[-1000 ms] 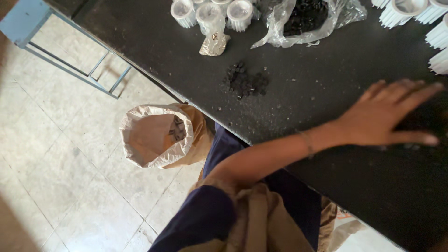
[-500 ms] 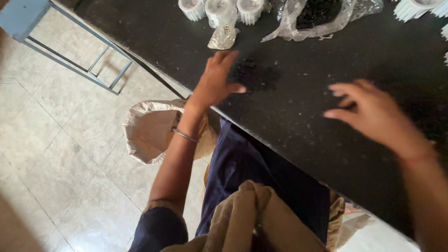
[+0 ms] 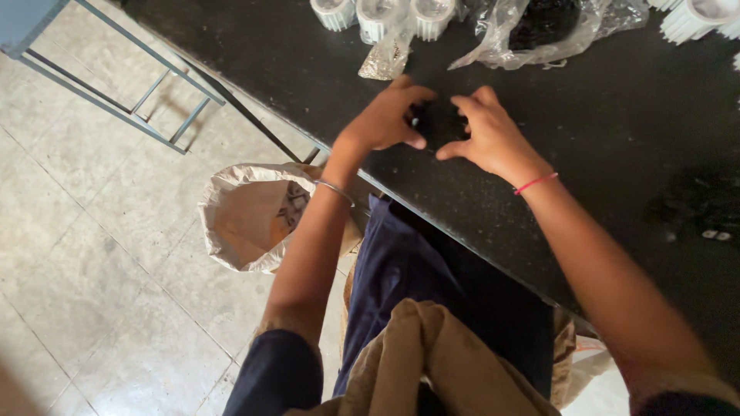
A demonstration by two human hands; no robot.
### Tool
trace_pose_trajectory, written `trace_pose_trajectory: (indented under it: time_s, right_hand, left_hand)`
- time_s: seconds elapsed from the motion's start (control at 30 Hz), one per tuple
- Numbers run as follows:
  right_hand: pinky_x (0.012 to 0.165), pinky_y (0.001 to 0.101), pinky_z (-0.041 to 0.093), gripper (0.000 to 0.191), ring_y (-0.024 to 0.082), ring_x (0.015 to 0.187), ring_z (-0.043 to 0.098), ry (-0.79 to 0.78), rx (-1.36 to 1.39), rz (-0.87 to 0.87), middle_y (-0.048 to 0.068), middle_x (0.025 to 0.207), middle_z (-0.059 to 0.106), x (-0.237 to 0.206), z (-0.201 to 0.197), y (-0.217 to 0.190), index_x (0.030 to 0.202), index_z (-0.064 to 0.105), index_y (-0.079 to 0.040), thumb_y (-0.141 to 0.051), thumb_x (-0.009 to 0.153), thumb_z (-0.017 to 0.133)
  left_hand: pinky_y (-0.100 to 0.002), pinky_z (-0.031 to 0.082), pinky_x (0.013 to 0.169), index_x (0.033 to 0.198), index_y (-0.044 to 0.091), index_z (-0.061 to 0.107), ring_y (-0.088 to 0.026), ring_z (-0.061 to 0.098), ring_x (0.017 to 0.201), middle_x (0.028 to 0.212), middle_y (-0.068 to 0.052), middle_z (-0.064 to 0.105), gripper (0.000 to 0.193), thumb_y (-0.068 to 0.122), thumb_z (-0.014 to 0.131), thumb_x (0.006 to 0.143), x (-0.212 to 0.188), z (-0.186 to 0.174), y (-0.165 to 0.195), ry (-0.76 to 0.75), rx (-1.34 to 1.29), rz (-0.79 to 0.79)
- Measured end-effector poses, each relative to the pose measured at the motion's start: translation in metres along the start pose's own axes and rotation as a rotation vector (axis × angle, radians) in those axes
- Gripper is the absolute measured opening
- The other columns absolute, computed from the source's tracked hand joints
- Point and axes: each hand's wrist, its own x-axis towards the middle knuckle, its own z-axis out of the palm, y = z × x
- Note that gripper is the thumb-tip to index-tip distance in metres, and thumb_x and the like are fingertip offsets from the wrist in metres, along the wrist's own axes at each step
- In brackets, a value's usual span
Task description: The person sorts small black plastic components on a dark workbench, moving pieces one at a time into separate piles and pushing groups aside. They then pour small metal pins from a plastic bag onto the bench and sort the pins into a pile by hand.
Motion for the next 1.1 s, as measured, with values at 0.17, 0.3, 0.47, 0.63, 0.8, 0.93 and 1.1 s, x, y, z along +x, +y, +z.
trace_pose_trajectory:
  time_s: [0.17,0.3,0.47,0.63,0.8,0.93,1.1]
  right_hand:
    - [0.077,0.0381,0.059,0.073,0.028,0.088,0.069,0.045,0.063,0.030,0.017,0.117,0.058,0.002,0.005,-0.003,0.129,0.065,0.001,-0.020,0.067,0.097]
    - [0.076,0.0372,0.060,0.064,0.026,0.084,0.071,0.115,0.080,0.035,0.016,0.111,0.061,-0.002,0.006,-0.006,0.124,0.067,-0.001,-0.016,0.069,0.096]
    - [0.077,0.0385,0.060,0.049,0.028,0.088,0.070,0.258,0.060,-0.002,0.015,0.109,0.065,-0.008,0.009,-0.008,0.118,0.067,-0.003,-0.008,0.076,0.091]
    - [0.079,0.0380,0.061,0.037,0.027,0.091,0.073,0.364,0.082,0.001,0.015,0.107,0.069,-0.010,0.010,-0.003,0.116,0.068,-0.003,-0.002,0.083,0.085]
    - [0.077,0.0337,0.062,0.039,0.025,0.093,0.074,0.408,0.154,0.021,0.016,0.114,0.066,-0.012,0.010,0.000,0.120,0.068,-0.001,0.004,0.085,0.081]
    - [0.080,0.0329,0.064,0.036,0.024,0.096,0.074,0.409,0.212,-0.020,0.015,0.115,0.065,-0.014,0.005,-0.006,0.122,0.069,-0.001,0.010,0.088,0.075]
    - [0.084,0.0337,0.063,0.038,0.027,0.100,0.074,0.358,0.166,-0.125,0.015,0.119,0.065,-0.009,-0.002,-0.031,0.126,0.069,-0.002,0.011,0.090,0.073]
  left_hand:
    - [-0.041,0.058,0.089,0.120,0.006,0.069,-0.037,0.067,0.104,0.111,-0.015,0.061,0.063,0.000,0.089,0.061,0.002,0.020,0.002,0.143,0.011,0.128]
    - [-0.045,0.054,0.092,0.114,0.006,0.070,-0.042,0.064,0.104,0.107,-0.019,0.064,0.045,0.002,0.080,0.070,0.005,0.043,0.010,0.262,0.129,0.081]
    - [-0.047,0.051,0.094,0.108,0.001,0.068,-0.046,0.061,0.104,0.106,-0.025,0.064,0.032,0.007,0.073,0.076,0.007,0.069,0.029,0.404,0.178,-0.018]
    - [-0.048,0.051,0.100,0.117,-0.001,0.066,-0.046,0.061,0.110,0.113,-0.027,0.064,0.038,0.001,0.065,0.079,0.012,0.095,0.044,0.553,0.040,0.011]
    - [-0.046,0.050,0.106,0.126,-0.001,0.063,-0.044,0.061,0.116,0.120,-0.026,0.065,0.041,-0.003,0.055,0.086,0.017,0.113,0.047,0.700,-0.034,0.012]
    - [-0.045,0.049,0.103,0.127,-0.002,0.063,-0.038,0.064,0.114,0.119,-0.023,0.067,0.033,0.006,0.056,0.095,0.023,0.115,0.048,0.741,-0.351,-0.045]
    - [-0.043,0.049,0.090,0.121,0.000,0.063,-0.026,0.061,0.099,0.110,-0.014,0.066,0.032,0.028,0.050,0.115,0.032,0.108,0.052,0.616,-1.553,-0.201]
